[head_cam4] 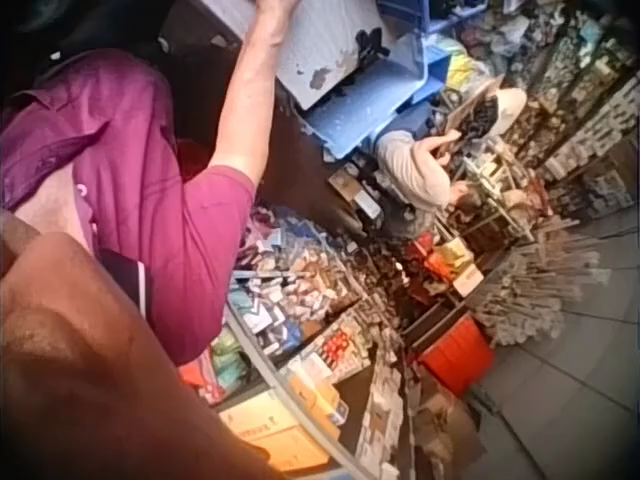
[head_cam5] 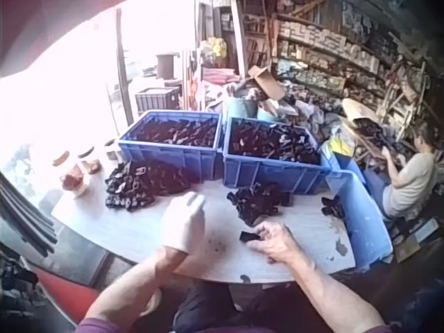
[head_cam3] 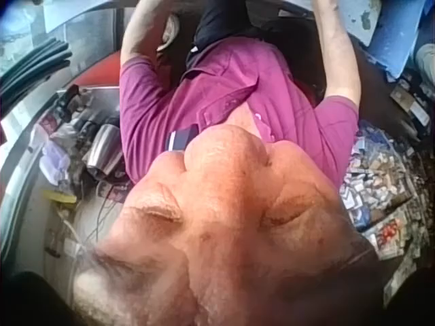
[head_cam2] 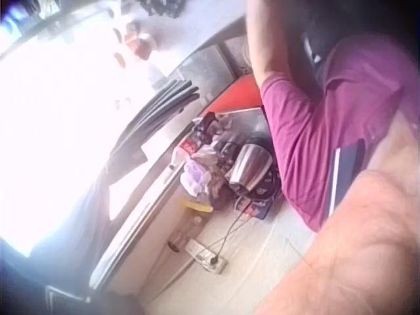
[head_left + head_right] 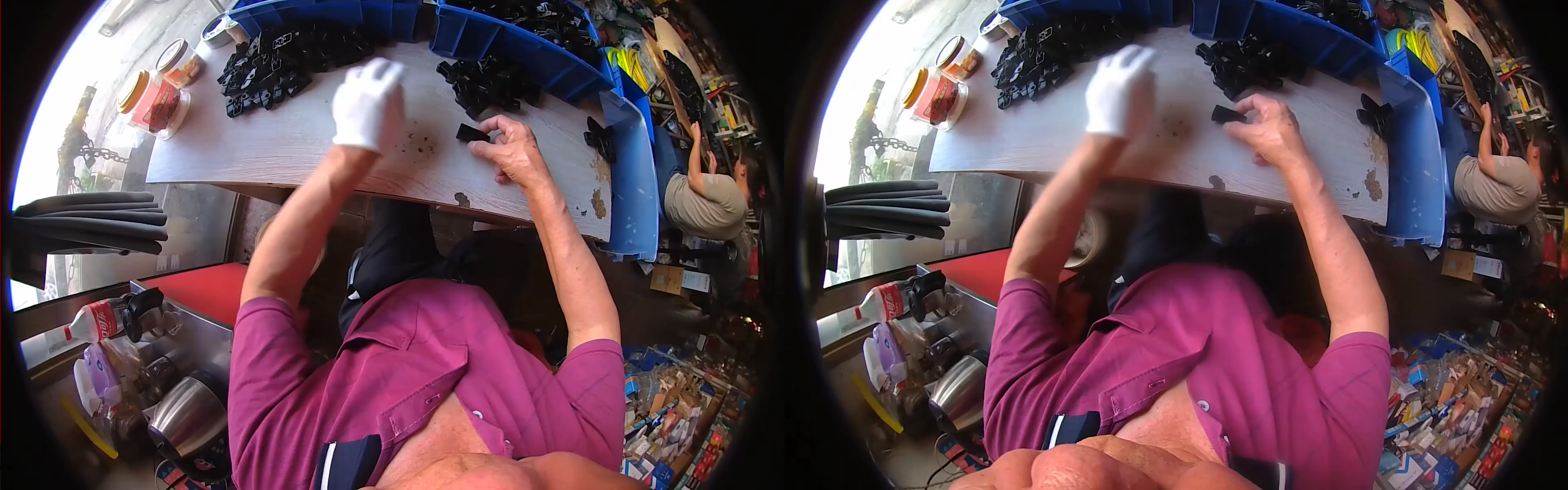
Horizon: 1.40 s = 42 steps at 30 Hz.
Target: The recorder is sorting and inspecting small black plastic parts from blue bins at a workbench.
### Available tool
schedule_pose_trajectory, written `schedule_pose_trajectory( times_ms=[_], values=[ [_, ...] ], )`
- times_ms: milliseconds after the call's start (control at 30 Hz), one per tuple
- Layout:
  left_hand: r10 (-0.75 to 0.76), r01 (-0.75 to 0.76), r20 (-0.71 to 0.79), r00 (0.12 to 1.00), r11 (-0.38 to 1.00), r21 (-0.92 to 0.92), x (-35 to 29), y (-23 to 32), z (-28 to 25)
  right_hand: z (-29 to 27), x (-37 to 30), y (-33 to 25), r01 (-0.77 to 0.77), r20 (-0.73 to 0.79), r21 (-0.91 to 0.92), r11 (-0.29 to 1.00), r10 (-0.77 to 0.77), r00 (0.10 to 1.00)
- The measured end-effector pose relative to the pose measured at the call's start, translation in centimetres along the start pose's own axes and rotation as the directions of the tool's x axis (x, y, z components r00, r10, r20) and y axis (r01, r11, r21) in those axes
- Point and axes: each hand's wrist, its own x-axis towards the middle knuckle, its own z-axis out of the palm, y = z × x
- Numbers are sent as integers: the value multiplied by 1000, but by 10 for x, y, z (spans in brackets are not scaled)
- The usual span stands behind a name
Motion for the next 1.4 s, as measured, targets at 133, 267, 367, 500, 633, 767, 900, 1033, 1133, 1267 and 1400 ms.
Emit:
schedule_pose_trajectory(
  times_ms=[133, 267, 367, 500, 633, 767, 900, 1033, 1133, 1267, 1400],
  values=[
    [-180, 82, 201, 963, 905, 417, 13, -42, 14, -10, -2, 3, 6, -52, 14, 1000, -5, 999],
    [-151, 80, 181, 972, 933, 350, 11, -61, 19, -7, 0, 9, -13, -50, 93, 996, 18, 999],
    [-123, 90, 169, 978, 978, 188, 8, -53, 16, -6, -2, 15, 36, -86, 188, 981, -20, 996],
    [-90, 89, 210, 974, 996, 14, 4, -49, 5, -17, -1, 23, -4, -86, 291, 957, 30, 996],
    [-151, 151, 297, 943, 988, 22, 3, -59, 0, -38, -4, 34, -56, -95, 413, 909, 104, 990],
    [-258, 301, 316, 913, 949, -95, 1, -64, -3, -75, 1, 59, -67, -272, 506, 860, 232, 934],
    [-111, 125, 223, 968, 991, -51, -10, -55, -4, -111, 5, 67, -74, -454, 557, 827, 378, 807],
    [-47, 44, 266, 963, 999, 16, -13, -35, -14, -107, 10, 62, -59, -475, 490, 870, 323, 818],
    [-46, 74, 306, 951, 994, -81, -12, -21, -21, -89, 20, 50, -80, -348, 403, 912, 233, 908],
    [-89, 146, 242, 966, 962, -233, -18, -1, -25, -66, 34, 31, -89, -254, 294, 952, 167, 953],
    [-91, 164, 260, 961, 947, -276, -22, 18, -28, -51, 49, 19, -123, -250, 61, 991, 134, 959]
  ],
)
